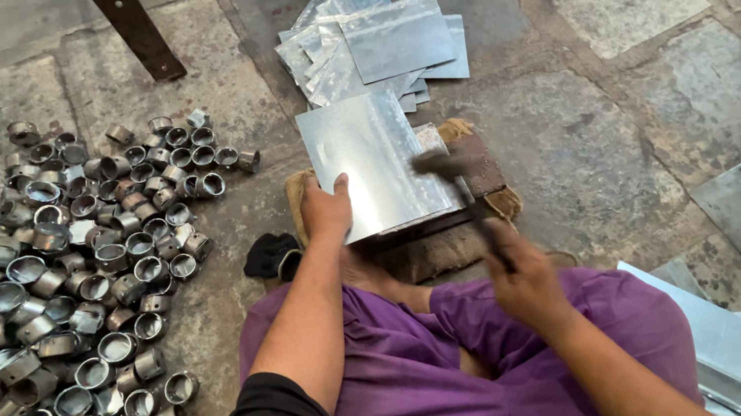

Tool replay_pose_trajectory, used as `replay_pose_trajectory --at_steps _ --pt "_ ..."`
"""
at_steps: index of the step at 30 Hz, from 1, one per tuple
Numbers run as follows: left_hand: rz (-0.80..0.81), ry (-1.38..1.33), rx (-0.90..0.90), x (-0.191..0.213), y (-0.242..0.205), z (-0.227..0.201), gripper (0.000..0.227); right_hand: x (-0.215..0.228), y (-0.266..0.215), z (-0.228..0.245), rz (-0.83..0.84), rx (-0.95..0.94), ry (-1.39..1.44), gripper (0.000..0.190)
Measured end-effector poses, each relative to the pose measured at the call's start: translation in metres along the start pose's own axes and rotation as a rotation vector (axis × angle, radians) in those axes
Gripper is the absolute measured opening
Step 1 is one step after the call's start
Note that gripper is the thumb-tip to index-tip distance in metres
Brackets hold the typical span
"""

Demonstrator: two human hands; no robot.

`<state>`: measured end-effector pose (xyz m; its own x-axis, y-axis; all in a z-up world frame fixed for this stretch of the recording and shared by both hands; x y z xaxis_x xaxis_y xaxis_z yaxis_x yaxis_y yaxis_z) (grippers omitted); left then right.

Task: The person sits on the floor and repeatedly hammers a rectangular metal sheet placed on a wooden block. They hold the sheet with one hand and strike it with a hammer in the other hand, occasionally adjusting the sheet's position.

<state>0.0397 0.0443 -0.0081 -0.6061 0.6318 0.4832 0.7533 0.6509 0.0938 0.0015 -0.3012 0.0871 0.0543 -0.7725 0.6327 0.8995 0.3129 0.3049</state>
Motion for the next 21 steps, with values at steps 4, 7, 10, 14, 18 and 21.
replay_pose_trajectory --at_steps 4,7,10,14,18,21 --pt "-0.005 -0.01 -0.068 0.001 0.006 -0.003 0.048 -0.006 0.015 -0.001 0.066 -0.184 -0.079 0.046" --pt "-0.015 0.001 -0.067 -0.001 -0.002 0.001 0.048 0.01 0.004 -0.001 -0.013 -0.127 -0.005 0.046" --pt "-0.006 0.028 -0.06 -0.002 0.001 0.003 0.047 -0.003 0.008 -0.033 0.064 -0.147 0.009 0.042" --pt "-0.006 0.015 -0.082 -0.005 0.0 0.014 0.04 -0.018 0.005 -0.08 0.108 -0.174 -0.053 0.037" --pt "0.008 -0.261 -0.091 -0.003 0.001 0.029 0.032 -0.027 0.012 -0.124 0.233 -0.593 0.047 0.039" --pt "-0.034 -0.508 -0.048 0.002 0.006 0.044 0.033 -0.039 0.01 -0.148 0.325 -0.893 0.363 0.036"
Point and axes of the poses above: each hand's wrist, its own y-axis towards the middle knuckle, its own x-axis out of the back of the hand, z = x × y, the point moved 6 cm from there along y, towards the middle knuckle, and after that the axes turned 15 degrees about -x, right-handed, at the moved point
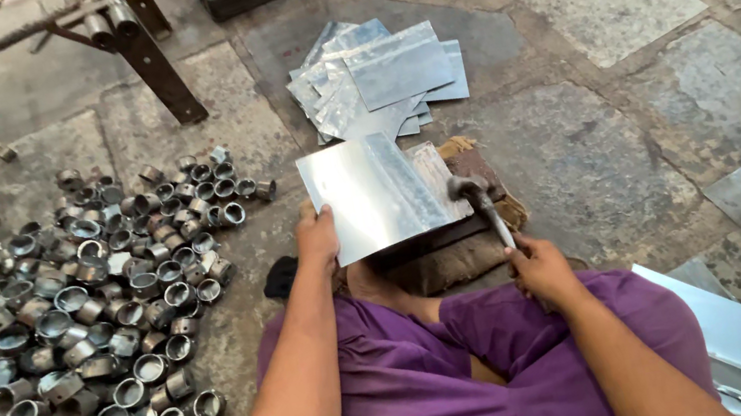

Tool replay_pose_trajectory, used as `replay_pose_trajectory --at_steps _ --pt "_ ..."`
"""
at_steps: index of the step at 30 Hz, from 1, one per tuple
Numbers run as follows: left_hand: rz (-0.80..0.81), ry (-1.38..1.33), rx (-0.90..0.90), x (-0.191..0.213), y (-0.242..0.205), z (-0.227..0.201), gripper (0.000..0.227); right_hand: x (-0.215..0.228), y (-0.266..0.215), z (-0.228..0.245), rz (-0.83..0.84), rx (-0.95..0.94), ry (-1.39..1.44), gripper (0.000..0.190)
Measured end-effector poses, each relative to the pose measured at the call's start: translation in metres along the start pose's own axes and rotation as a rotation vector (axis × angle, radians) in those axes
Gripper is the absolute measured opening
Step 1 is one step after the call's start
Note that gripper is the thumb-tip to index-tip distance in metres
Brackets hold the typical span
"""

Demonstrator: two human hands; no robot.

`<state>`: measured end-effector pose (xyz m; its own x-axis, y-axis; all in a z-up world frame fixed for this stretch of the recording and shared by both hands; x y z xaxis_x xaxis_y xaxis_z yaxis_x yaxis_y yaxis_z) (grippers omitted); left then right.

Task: The person sits on the floor and repeatedly hammers a rectangular metal sheet placed on a wooden block. They hold the sheet with one hand and strike it with a hammer in the other hand, occasionally adjusting the sheet's position.

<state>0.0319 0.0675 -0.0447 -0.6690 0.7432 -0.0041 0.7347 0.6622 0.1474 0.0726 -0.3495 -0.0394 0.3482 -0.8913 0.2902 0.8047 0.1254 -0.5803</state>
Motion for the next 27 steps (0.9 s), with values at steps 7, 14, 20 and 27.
replay_pose_trajectory --at_steps 7,14,20,27 --pt "-0.22 -0.186 0.03 -0.019 0.006 -0.043 0.04 0.003 0.001 0.002 -0.071 0.062 -0.054 0.04" --pt "0.155 -0.176 0.216 -0.138 0.094 -0.106 0.048 0.001 -0.009 0.013 -0.102 0.093 -0.096 0.04" --pt "0.089 0.487 -0.332 -0.087 0.051 -0.03 0.031 0.005 0.012 -0.002 -0.025 0.047 0.038 0.045" --pt "-0.061 0.298 -0.248 -0.005 -0.018 -0.026 0.018 0.007 0.056 0.01 -0.194 0.159 -0.275 0.041"
Point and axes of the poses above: each hand's wrist, its own y-axis towards the middle knuckle, its own x-axis out of the back of the hand, z = x × y, the point moved 6 cm from there along y, towards the middle knuckle, and after that the axes turned 15 degrees about -x, right-handed, at the moved point
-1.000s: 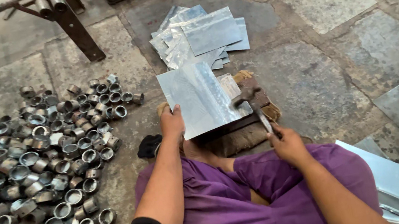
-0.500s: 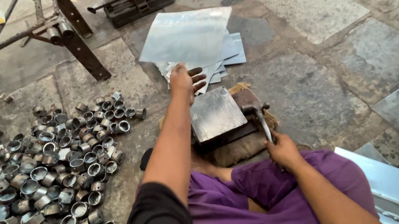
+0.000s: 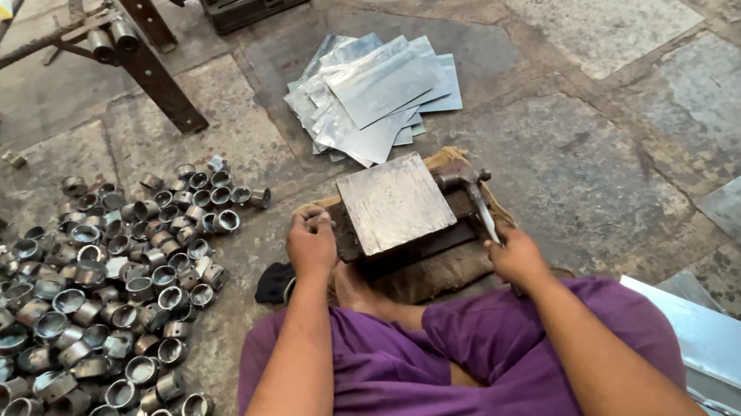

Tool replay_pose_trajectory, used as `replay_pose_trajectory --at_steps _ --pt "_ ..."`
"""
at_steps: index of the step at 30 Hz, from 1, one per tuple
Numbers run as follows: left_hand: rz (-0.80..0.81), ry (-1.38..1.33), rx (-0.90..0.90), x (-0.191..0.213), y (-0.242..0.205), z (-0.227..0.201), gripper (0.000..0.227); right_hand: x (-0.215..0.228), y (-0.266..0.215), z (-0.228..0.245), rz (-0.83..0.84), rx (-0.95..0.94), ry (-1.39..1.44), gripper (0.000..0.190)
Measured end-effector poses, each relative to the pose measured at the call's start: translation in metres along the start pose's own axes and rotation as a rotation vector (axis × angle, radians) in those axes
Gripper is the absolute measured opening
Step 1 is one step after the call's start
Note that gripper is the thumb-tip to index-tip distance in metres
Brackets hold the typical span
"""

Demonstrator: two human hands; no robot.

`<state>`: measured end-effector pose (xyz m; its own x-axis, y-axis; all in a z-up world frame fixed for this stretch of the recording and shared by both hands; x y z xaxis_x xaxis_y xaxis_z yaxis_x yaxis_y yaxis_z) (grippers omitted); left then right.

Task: The person sits on the floor and repeatedly hammers a rectangular metal sheet placed on a wooden block. They hold the sheet with one hand and strike it with a hammer in the other hand, occasionally adjusting the sheet's position.

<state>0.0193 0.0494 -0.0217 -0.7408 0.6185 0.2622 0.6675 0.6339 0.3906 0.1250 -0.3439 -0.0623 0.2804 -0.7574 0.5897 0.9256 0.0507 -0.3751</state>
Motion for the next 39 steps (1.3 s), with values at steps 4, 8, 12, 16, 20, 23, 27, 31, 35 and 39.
replay_pose_trajectory --at_steps 4,8,12,16,20,23,27,31,35,39 --pt "0.04 0.081 -0.003 0.006 -0.005 -0.006 0.021 -0.002 -0.003 -0.002 -0.025 -0.024 -0.104 0.062" --pt "0.156 0.274 0.031 -0.001 -0.015 0.014 0.029 -0.006 -0.003 -0.003 -0.144 0.147 -0.148 0.07" --pt "0.203 0.488 -0.095 -0.004 -0.003 0.038 0.05 -0.007 -0.011 -0.012 -0.169 0.109 -0.319 0.076" --pt "0.31 0.432 -0.142 0.005 -0.004 0.053 0.039 0.0 -0.036 -0.01 -0.17 0.089 -0.169 0.063" --pt "0.31 0.376 -0.189 0.005 -0.005 0.049 0.031 0.022 -0.056 0.01 -0.286 0.159 -0.228 0.047" --pt "0.314 0.461 -0.249 0.01 -0.003 0.045 0.025 0.071 -0.07 0.004 -0.42 0.269 -0.082 0.053" --pt "0.263 0.275 -0.324 0.012 -0.008 0.046 0.019 0.168 -0.06 -0.086 -0.67 -0.037 0.117 0.043" --pt "0.266 0.24 -0.429 0.01 -0.006 0.045 0.013 0.245 -0.1 -0.195 -0.899 -0.139 0.109 0.06" --pt "0.243 0.098 -0.328 0.001 -0.005 0.05 0.017 0.265 -0.153 -0.294 -0.844 -0.639 0.015 0.066" --pt "0.222 0.323 -0.443 0.001 -0.008 0.037 0.018 0.261 -0.177 -0.328 -0.775 -0.708 -0.031 0.073"
Point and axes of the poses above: each hand's wrist, its own y-axis towards the middle knuckle, its own x-axis out of the back of the hand, z = x × y, the point moved 6 cm from there along y, towards the middle knuckle, and after that the axes turned 15 degrees about -x, right-handed, at the moved point
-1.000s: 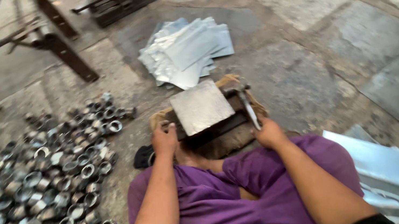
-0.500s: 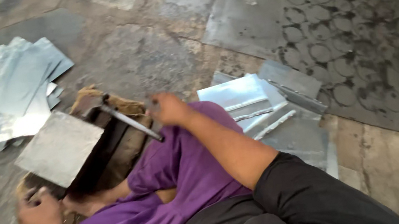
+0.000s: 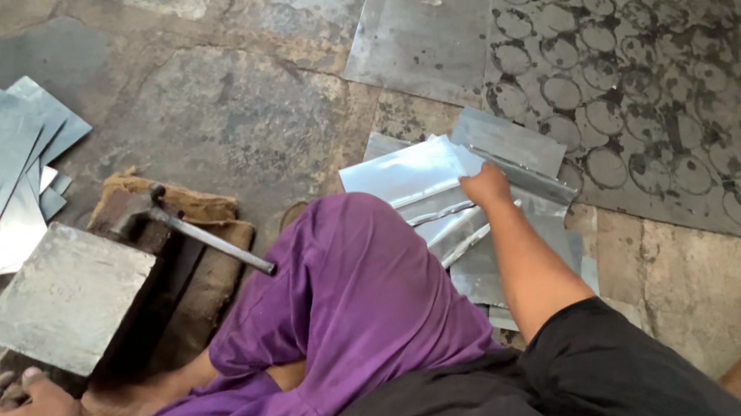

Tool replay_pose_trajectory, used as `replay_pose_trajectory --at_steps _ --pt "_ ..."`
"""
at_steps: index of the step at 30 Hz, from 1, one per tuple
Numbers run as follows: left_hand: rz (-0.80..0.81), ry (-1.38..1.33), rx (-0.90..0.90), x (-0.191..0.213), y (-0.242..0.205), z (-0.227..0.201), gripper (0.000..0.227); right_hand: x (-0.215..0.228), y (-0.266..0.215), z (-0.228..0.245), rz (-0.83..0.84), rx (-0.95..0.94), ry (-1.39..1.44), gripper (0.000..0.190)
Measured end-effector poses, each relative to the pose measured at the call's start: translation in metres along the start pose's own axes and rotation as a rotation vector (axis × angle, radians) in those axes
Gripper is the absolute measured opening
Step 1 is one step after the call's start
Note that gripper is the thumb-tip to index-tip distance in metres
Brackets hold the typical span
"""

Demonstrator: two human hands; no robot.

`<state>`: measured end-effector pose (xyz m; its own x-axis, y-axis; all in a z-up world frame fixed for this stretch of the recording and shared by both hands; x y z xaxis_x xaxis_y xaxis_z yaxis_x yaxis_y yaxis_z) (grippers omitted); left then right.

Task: The person sits on the floor and repeatedly hammers a rectangular metal sheet placed on a wooden block. They hold the sheet with one hand and strike it with a hammer in the other hand, occasionally adjusting the sheet's position.

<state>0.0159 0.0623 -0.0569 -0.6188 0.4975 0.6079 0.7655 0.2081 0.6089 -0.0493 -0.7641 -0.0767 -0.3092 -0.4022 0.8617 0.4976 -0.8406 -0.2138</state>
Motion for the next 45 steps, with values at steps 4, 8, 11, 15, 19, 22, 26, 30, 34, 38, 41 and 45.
replay_pose_trajectory --at_steps 4,8,11,15,19,22,26,30,34,38,41,45 --pt "0.0 -0.103 0.075 -0.002 0.001 0.0 0.017 -0.009 -0.005 -0.007 0.038 -0.062 -0.005 0.078" --pt "0.005 -0.069 0.075 0.006 -0.003 0.001 0.016 -0.015 -0.005 -0.005 0.031 -0.086 0.005 0.081" --pt "0.001 -0.081 0.046 0.01 -0.002 0.003 0.018 -0.022 -0.001 -0.014 0.164 -0.318 0.314 0.068" --pt "-0.011 -0.127 0.018 0.016 0.003 -0.006 0.018 -0.029 0.006 0.003 0.366 -0.408 0.762 0.06" --pt "-0.01 -0.002 -0.079 0.029 0.015 -0.039 0.015 -0.015 0.011 0.056 0.245 -0.075 0.769 0.059" --pt "0.001 -0.053 0.017 0.033 0.019 -0.055 0.017 -0.01 -0.002 0.088 0.203 0.022 0.657 0.061" --pt "0.023 0.0 -0.041 0.04 0.015 -0.079 0.019 0.0 -0.021 0.117 0.083 0.217 0.437 0.052" --pt "0.059 -0.068 0.039 0.035 0.014 -0.077 0.026 0.002 -0.023 0.117 -0.061 0.382 0.398 0.047" --pt "0.111 0.047 0.195 0.003 0.009 -0.055 0.04 0.015 -0.04 0.129 -0.182 0.621 0.225 0.05" --pt "0.157 -0.038 0.279 -0.023 0.005 -0.055 0.034 0.073 -0.08 0.161 -0.152 0.771 0.085 0.046" --pt "0.056 -0.146 0.188 -0.008 0.01 -0.083 0.03 0.119 -0.123 0.193 -0.273 0.917 -0.053 0.038" --pt "0.063 -0.238 0.24 0.004 0.014 -0.109 0.03 0.17 -0.191 0.237 -0.269 1.058 -0.067 0.038"
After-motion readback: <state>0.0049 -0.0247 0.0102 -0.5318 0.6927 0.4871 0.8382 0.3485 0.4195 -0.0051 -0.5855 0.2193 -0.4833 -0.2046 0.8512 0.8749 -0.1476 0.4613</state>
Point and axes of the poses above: each hand's wrist, its own y-axis towards the middle knuckle, its own x-axis out of the back of the hand, z = x × y, the point moved 6 cm from there along y, towards the middle knuckle, and after that the axes turned 15 degrees about -x, right-handed, at the moved point
